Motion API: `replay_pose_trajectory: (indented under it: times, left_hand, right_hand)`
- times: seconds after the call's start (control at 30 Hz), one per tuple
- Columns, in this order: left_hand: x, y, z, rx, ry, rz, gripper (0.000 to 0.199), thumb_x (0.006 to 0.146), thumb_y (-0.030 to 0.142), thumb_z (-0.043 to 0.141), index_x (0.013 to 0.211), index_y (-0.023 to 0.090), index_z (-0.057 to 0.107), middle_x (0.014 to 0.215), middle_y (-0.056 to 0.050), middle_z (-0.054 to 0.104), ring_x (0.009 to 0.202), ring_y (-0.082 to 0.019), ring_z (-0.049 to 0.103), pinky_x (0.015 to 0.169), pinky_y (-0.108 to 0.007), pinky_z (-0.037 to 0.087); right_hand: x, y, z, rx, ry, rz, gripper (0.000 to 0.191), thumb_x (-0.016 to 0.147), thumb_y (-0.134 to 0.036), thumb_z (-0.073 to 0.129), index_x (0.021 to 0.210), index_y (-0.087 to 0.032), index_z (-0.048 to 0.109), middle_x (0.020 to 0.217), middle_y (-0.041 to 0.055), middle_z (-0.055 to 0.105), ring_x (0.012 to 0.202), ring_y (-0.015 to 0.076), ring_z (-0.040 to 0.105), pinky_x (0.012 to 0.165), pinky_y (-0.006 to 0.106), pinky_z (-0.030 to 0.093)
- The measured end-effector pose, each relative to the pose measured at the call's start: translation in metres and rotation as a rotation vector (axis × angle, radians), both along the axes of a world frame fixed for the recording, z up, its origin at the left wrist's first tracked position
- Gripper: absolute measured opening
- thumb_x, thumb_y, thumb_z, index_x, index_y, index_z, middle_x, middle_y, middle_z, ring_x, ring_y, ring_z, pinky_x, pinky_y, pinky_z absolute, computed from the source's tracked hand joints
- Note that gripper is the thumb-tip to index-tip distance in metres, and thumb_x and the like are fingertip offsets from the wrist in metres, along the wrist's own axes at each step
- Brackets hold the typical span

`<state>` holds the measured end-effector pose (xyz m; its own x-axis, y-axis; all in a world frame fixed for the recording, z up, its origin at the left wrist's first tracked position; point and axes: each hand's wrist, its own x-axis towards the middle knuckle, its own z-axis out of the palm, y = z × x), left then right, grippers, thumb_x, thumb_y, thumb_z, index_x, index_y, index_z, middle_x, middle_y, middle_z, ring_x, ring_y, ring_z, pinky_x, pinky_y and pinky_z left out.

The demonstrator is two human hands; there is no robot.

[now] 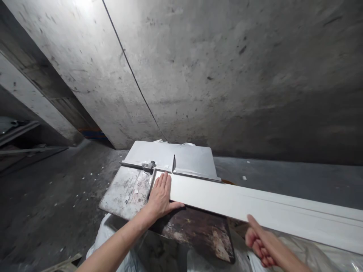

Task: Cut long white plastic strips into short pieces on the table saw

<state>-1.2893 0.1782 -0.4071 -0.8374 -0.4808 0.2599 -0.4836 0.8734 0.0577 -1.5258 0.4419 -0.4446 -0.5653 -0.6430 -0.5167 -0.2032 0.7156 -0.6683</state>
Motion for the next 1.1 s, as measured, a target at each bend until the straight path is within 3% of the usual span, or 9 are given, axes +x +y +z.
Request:
replay_pose_trajectory:
  times: [0.07, 0.17, 0.23, 0.3, 0.47, 0.63, 0.8, 0.9, 1.1]
  left_hand:
    - [0.0, -0.001, 0.001, 0.006, -0.015, -0.015, 0.118, 0.071, 0.088, 0.043, 0.145, -0.004, 0.027, 0.15, -0.03, 0.026, 0.142, -0.04, 0.022, 0.115, -0.052, 0.027]
    - [0.0, 0.0, 0.004, 0.015, -0.044, -0.026, 0.117, 0.071, 0.085, 0.047, 0.144, -0.004, 0.027, 0.149, -0.032, 0.026, 0.141, -0.043, 0.022, 0.113, -0.054, 0.028]
    - [0.001, -0.001, 0.009, 0.033, -0.09, -0.023, 0.113, 0.073, 0.082, 0.051, 0.144, -0.002, 0.026, 0.15, -0.032, 0.025, 0.142, -0.042, 0.021, 0.113, -0.054, 0.027]
    - [0.002, -0.005, 0.02, 0.066, -0.157, -0.032, 0.105, 0.075, 0.073, 0.059, 0.143, 0.0, 0.026, 0.15, -0.031, 0.025, 0.142, -0.041, 0.02, 0.114, -0.053, 0.027]
    - [0.011, -0.028, 0.048, 0.128, -0.204, -0.172, 0.081, 0.067, 0.045, 0.077, 0.131, 0.013, 0.039, 0.139, -0.019, 0.043, 0.132, -0.032, 0.04, 0.108, -0.042, 0.039]
    - [0.006, -0.061, 0.057, -0.057, -0.153, -0.162, 0.096, 0.049, 0.061, 0.082, 0.123, 0.015, 0.043, 0.138, -0.021, 0.042, 0.137, -0.04, 0.029, 0.114, -0.058, 0.02]
    - [-0.016, -0.097, 0.063, -0.011, -0.188, -0.288, 0.084, 0.053, 0.066, 0.079, 0.114, 0.017, 0.046, 0.117, -0.013, 0.055, 0.112, -0.031, 0.052, 0.104, -0.046, 0.036]
    - [-0.033, -0.114, 0.066, 0.008, -0.195, -0.295, 0.079, 0.05, 0.066, 0.081, 0.103, 0.017, 0.048, 0.105, -0.009, 0.056, 0.101, -0.028, 0.055, 0.096, -0.039, 0.041]
    - [-0.064, -0.142, 0.069, 0.011, -0.243, -0.238, 0.082, 0.047, 0.065, 0.085, 0.103, 0.019, 0.048, 0.103, -0.008, 0.056, 0.102, -0.028, 0.055, 0.096, -0.038, 0.039]
  right_hand:
    - [0.005, -0.015, 0.011, -0.045, 0.178, 0.068, 0.075, 0.083, -0.08, 0.016, 0.052, -0.026, 0.058, 0.054, 0.0119, 0.061, 0.05, 0.0239, 0.061, 0.057, 0.04, 0.053]
    - [0.023, -0.056, 0.027, -0.406, 0.699, 0.217, 0.055, 0.09, -0.068, 0.033, 0.104, -0.027, 0.068, 0.105, 0.008, 0.07, 0.094, 0.026, 0.066, 0.079, 0.038, 0.054]
    - [0.038, -0.089, 0.029, -0.597, 0.944, 0.466, 0.072, 0.089, -0.068, 0.039, 0.141, -0.018, 0.045, 0.139, 0.0142, 0.052, 0.126, 0.0302, 0.049, 0.103, 0.045, 0.042]
    - [0.05, -0.117, 0.022, -0.644, 1.108, 0.618, 0.084, 0.091, -0.066, 0.042, 0.152, -0.013, 0.02, 0.148, 0.0175, 0.039, 0.136, 0.031, 0.037, 0.109, 0.049, 0.035]
    - [0.056, -0.137, 0.002, -0.607, 1.226, 0.645, 0.091, 0.093, -0.061, 0.043, 0.153, -0.009, -0.002, 0.152, 0.0198, 0.029, 0.141, 0.0307, 0.027, 0.111, 0.05, 0.032]
    - [0.044, -0.142, 0.005, -0.602, 1.208, 0.64, 0.09, 0.093, -0.062, 0.042, 0.153, -0.008, 0.003, 0.152, 0.0199, 0.03, 0.14, 0.0305, 0.029, 0.111, 0.05, 0.032]
    - [0.024, -0.165, 0.006, -0.585, 1.189, 0.639, 0.086, 0.093, -0.062, 0.041, 0.152, -0.006, 0.015, 0.151, 0.0196, 0.031, 0.141, 0.0307, 0.028, 0.112, 0.05, 0.031]
    - [0.008, -0.181, 0.005, -0.564, 1.167, 0.644, 0.084, 0.093, -0.063, 0.04, 0.151, -0.006, 0.02, 0.152, 0.0192, 0.03, 0.141, 0.0305, 0.028, 0.113, 0.05, 0.03]
    - [-0.021, -0.211, 0.011, -0.53, 1.133, 0.651, 0.081, 0.093, -0.064, 0.037, 0.15, -0.007, 0.025, 0.152, 0.0178, 0.03, 0.141, 0.0291, 0.027, 0.115, 0.049, 0.028]
